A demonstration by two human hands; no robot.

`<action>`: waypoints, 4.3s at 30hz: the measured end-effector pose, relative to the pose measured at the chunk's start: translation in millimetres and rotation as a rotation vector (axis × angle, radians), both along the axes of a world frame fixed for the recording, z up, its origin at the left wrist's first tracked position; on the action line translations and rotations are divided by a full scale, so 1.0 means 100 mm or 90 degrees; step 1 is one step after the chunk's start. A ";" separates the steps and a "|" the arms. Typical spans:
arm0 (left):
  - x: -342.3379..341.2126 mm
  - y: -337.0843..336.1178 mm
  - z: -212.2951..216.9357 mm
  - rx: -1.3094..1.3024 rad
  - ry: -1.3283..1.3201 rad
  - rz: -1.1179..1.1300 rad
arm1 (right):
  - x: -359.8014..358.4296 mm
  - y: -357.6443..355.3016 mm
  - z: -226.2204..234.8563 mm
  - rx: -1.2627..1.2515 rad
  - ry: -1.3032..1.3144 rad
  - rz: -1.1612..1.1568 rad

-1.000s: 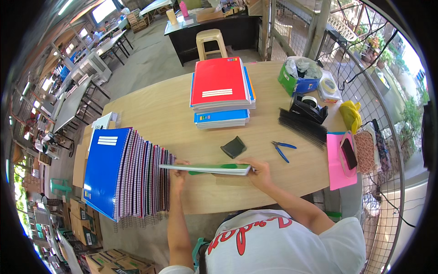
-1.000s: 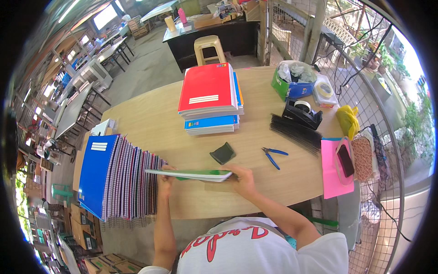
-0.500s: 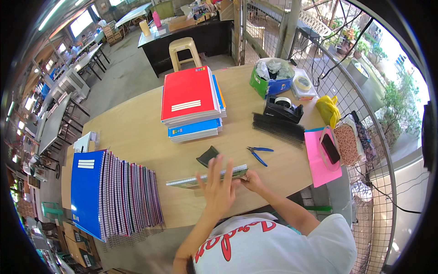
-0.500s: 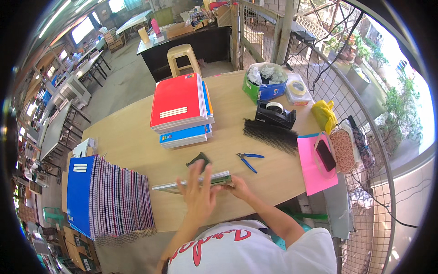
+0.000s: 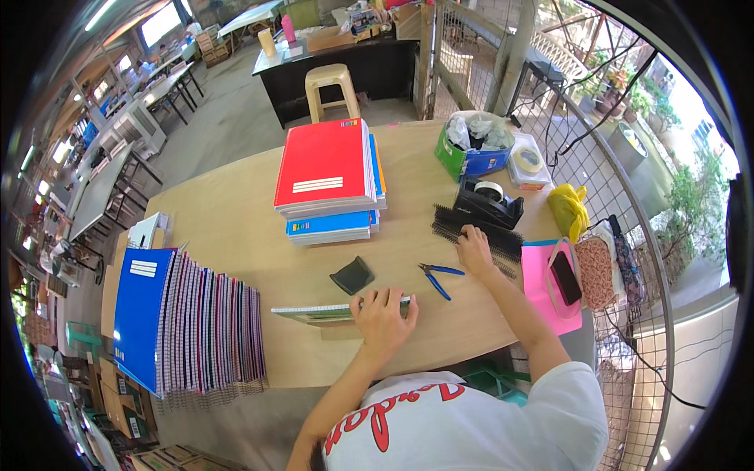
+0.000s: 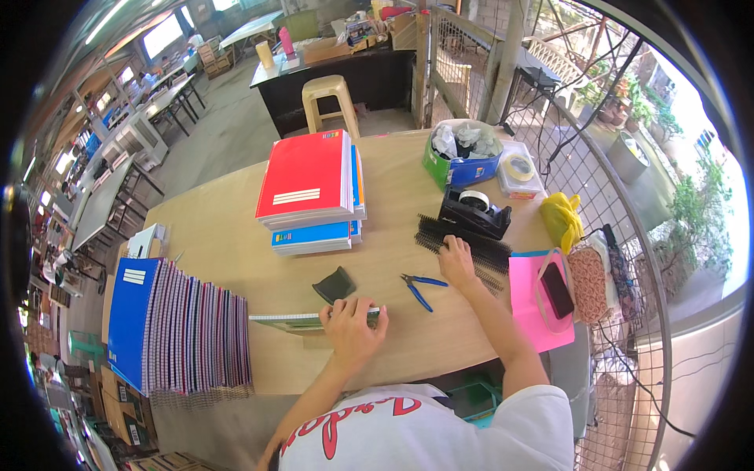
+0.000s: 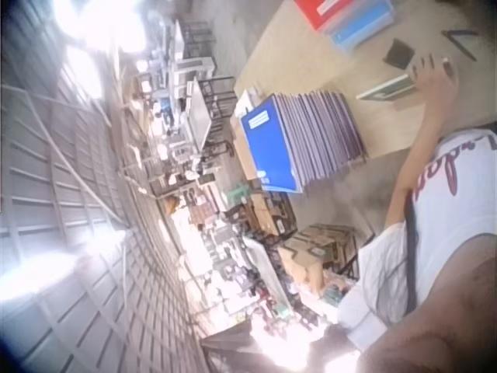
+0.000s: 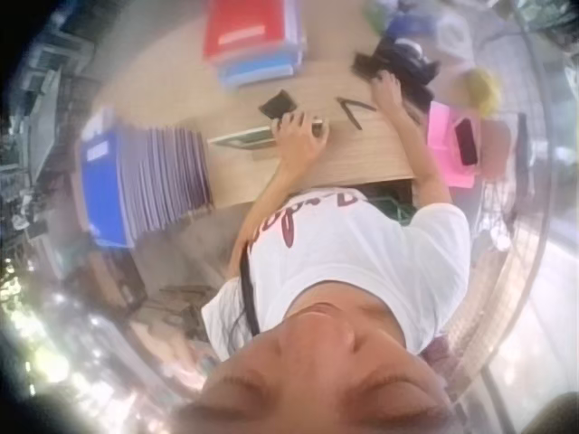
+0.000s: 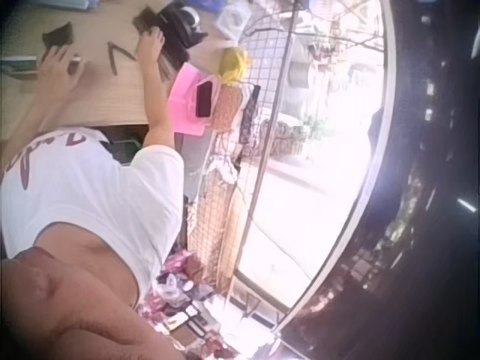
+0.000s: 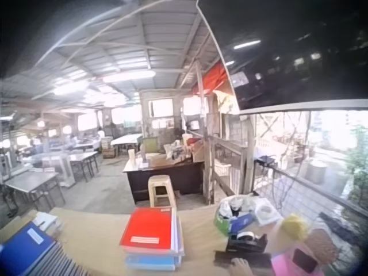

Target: The person organizes spiral-bound notebooks by selecting individual notebooks from different colored stacks and placing them onto a single central pile, then uses shears to trim the ends of the spiral bindings on each notebook.

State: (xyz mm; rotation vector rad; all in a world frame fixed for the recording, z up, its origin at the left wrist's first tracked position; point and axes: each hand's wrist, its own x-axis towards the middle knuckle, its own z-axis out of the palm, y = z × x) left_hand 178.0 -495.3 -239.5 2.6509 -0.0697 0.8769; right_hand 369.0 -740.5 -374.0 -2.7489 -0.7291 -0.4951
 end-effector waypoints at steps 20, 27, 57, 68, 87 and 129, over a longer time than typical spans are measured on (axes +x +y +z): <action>-0.15 0.22 0.07 -0.142 0.086 -0.177 | -1.05 0.58 1.36 0.339 0.347 0.349; -0.25 0.18 0.10 -0.133 0.064 -0.140 | -1.15 0.73 1.49 0.333 0.279 0.399; -0.38 0.27 -0.08 -0.118 -0.016 -0.184 | -1.36 0.69 1.55 0.322 0.419 0.421; -0.27 0.35 0.04 -0.153 0.008 -0.217 | -1.52 0.86 1.60 0.299 0.357 0.286; -0.34 0.22 -0.06 -0.105 0.006 -0.171 | -0.55 2.43 0.87 -0.118 0.550 0.108; -0.18 0.46 -0.12 -0.183 0.019 -0.192 | -0.48 1.01 1.36 0.128 0.713 0.599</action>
